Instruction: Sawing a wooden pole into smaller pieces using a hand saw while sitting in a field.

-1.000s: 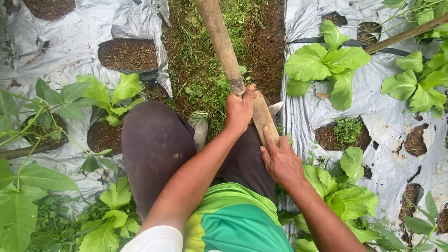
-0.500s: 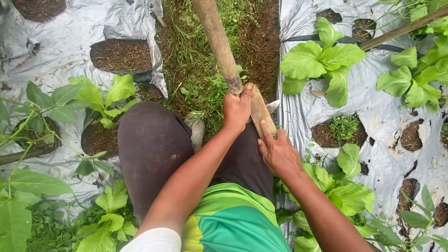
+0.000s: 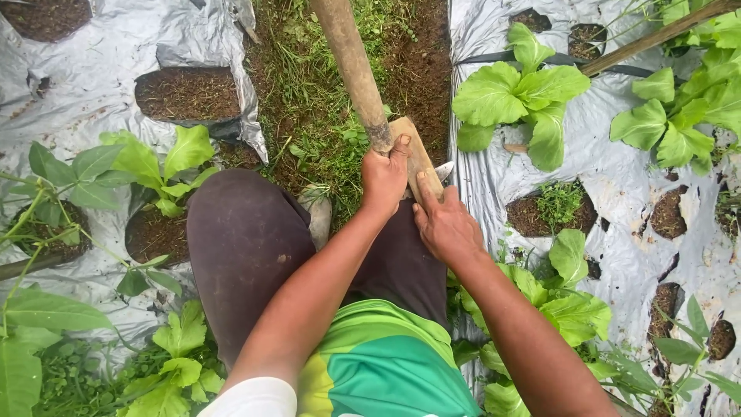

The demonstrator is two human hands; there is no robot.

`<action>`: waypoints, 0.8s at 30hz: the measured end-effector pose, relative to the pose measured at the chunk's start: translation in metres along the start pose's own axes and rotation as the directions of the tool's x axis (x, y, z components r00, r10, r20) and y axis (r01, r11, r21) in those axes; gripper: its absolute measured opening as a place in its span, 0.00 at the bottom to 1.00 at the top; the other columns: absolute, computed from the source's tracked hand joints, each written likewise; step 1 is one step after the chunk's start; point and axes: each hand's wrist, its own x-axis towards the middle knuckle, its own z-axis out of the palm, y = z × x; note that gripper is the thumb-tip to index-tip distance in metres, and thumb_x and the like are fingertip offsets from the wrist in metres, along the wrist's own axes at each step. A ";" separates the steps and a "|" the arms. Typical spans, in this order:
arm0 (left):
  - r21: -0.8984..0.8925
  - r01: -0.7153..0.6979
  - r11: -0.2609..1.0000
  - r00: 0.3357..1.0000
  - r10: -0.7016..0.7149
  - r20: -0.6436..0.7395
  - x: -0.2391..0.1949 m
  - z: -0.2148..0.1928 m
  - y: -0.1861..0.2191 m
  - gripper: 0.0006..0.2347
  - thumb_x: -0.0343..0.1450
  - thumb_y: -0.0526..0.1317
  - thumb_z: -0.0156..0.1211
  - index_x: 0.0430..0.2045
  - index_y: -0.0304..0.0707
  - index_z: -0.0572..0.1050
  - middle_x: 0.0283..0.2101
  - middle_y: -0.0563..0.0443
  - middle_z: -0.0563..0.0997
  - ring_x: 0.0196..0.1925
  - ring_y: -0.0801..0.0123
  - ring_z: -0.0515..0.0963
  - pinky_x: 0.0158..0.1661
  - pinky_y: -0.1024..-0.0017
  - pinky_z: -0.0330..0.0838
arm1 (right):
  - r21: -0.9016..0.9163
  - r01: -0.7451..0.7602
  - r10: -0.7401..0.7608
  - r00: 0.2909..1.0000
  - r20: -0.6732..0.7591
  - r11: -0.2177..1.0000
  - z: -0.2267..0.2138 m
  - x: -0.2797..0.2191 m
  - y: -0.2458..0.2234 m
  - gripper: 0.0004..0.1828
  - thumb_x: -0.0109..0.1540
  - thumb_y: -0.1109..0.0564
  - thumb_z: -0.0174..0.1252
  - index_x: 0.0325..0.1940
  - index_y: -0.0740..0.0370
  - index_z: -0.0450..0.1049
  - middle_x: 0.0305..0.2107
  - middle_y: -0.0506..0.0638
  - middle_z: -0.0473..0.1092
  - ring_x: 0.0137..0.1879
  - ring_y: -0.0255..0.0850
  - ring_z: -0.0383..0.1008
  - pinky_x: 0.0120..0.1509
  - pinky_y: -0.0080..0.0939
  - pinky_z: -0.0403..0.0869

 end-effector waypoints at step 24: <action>-0.037 0.014 0.999 1.000 -0.015 -0.013 0.001 0.002 -0.004 0.12 0.73 0.41 0.61 0.19 0.37 0.76 0.20 0.48 0.78 0.26 0.72 0.72 0.31 0.68 0.69 | -0.023 0.019 -0.019 1.000 -0.002 1.000 0.000 0.002 -0.003 0.30 0.72 0.39 0.34 0.80 0.39 0.50 0.43 0.54 0.59 0.46 0.50 0.75 0.47 0.56 0.81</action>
